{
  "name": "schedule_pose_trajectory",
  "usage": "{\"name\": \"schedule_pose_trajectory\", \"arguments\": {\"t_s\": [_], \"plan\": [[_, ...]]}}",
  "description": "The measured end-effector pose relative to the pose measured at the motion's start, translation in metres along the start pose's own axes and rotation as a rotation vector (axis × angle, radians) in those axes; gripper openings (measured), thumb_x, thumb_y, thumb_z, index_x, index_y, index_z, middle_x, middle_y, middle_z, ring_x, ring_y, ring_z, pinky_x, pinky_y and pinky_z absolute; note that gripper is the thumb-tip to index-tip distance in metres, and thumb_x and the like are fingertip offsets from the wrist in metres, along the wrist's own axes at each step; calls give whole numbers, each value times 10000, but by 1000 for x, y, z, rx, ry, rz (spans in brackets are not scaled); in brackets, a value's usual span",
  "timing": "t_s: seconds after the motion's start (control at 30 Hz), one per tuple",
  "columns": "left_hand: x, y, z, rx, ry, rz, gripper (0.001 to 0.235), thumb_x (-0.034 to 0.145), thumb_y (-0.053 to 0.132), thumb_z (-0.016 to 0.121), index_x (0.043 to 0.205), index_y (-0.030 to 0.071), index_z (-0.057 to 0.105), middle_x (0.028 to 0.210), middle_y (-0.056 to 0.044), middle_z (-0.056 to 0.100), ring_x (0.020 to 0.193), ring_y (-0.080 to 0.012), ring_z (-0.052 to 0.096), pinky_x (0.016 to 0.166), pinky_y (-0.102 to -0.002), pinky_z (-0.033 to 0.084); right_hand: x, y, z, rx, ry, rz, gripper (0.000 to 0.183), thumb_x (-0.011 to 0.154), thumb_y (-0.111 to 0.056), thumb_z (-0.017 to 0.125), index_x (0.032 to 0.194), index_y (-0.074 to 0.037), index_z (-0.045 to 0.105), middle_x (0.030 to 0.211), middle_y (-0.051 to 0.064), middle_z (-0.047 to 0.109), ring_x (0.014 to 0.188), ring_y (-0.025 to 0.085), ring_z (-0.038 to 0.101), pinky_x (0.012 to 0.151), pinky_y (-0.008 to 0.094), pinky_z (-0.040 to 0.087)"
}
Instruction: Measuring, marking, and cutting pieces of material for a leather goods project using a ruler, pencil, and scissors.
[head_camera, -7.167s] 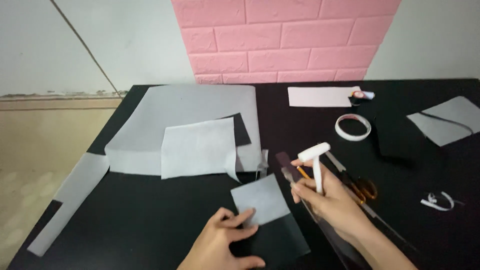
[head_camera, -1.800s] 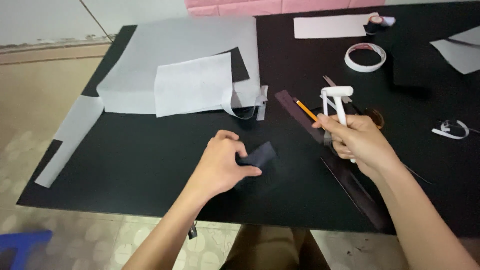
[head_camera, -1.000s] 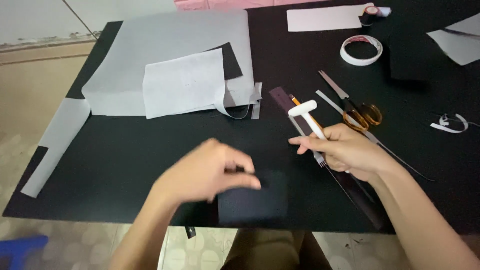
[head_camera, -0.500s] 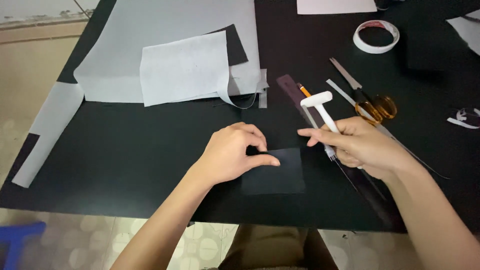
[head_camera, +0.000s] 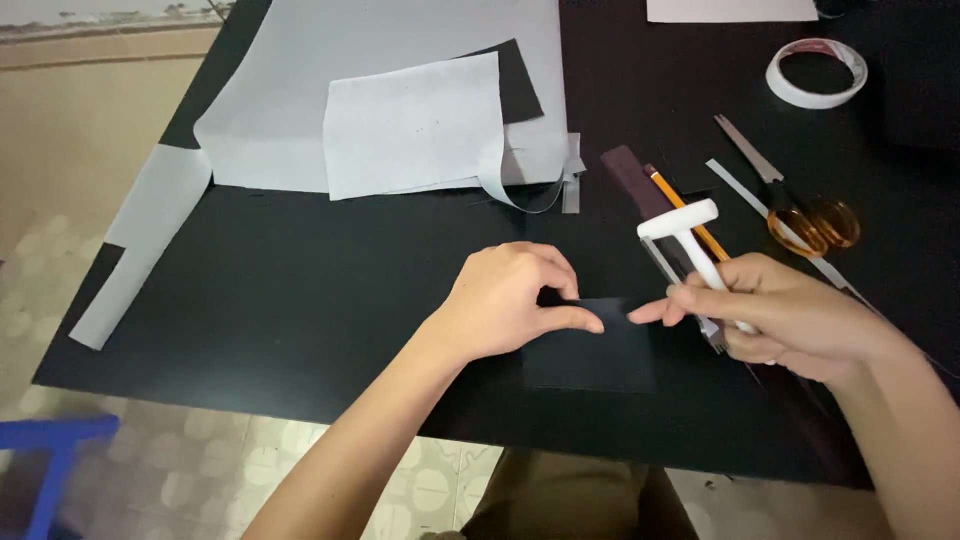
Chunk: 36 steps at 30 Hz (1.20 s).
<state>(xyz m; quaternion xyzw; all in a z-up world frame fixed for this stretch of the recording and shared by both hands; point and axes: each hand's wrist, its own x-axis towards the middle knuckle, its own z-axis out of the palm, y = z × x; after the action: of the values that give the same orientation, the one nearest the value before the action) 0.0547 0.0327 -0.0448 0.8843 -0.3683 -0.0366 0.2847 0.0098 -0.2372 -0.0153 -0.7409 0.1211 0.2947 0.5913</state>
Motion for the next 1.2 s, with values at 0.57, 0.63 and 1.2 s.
{"name": "schedule_pose_trajectory", "arguments": {"t_s": [0.57,0.63,1.2], "plan": [[-2,-3,5,24,42,62,416,812,615,700,724,209,727,970,92,740,856,-169,688,636,-380,494,-2,5,2,7,-53,-4,351,961,-163,611,799,94,788,1256,241,938,368,108,274,332,238,197],[-2,-3,5,35,49,72,414,815,618,698,730,213,723,970,98,740,882,-180,690,651,-400,492,-2,6,2,24,-55,-29,331,940,-148,647,743,96,754,1230,240,941,355,97,272,319,233,184],[-2,-1,5,66,40,70,413,800,623,723,735,215,734,965,98,743,857,-181,667,631,-378,499,-6,1,3,-98,-109,49,419,983,-182,651,1067,115,935,409,32,304,337,112,205,384,275,107]]}}
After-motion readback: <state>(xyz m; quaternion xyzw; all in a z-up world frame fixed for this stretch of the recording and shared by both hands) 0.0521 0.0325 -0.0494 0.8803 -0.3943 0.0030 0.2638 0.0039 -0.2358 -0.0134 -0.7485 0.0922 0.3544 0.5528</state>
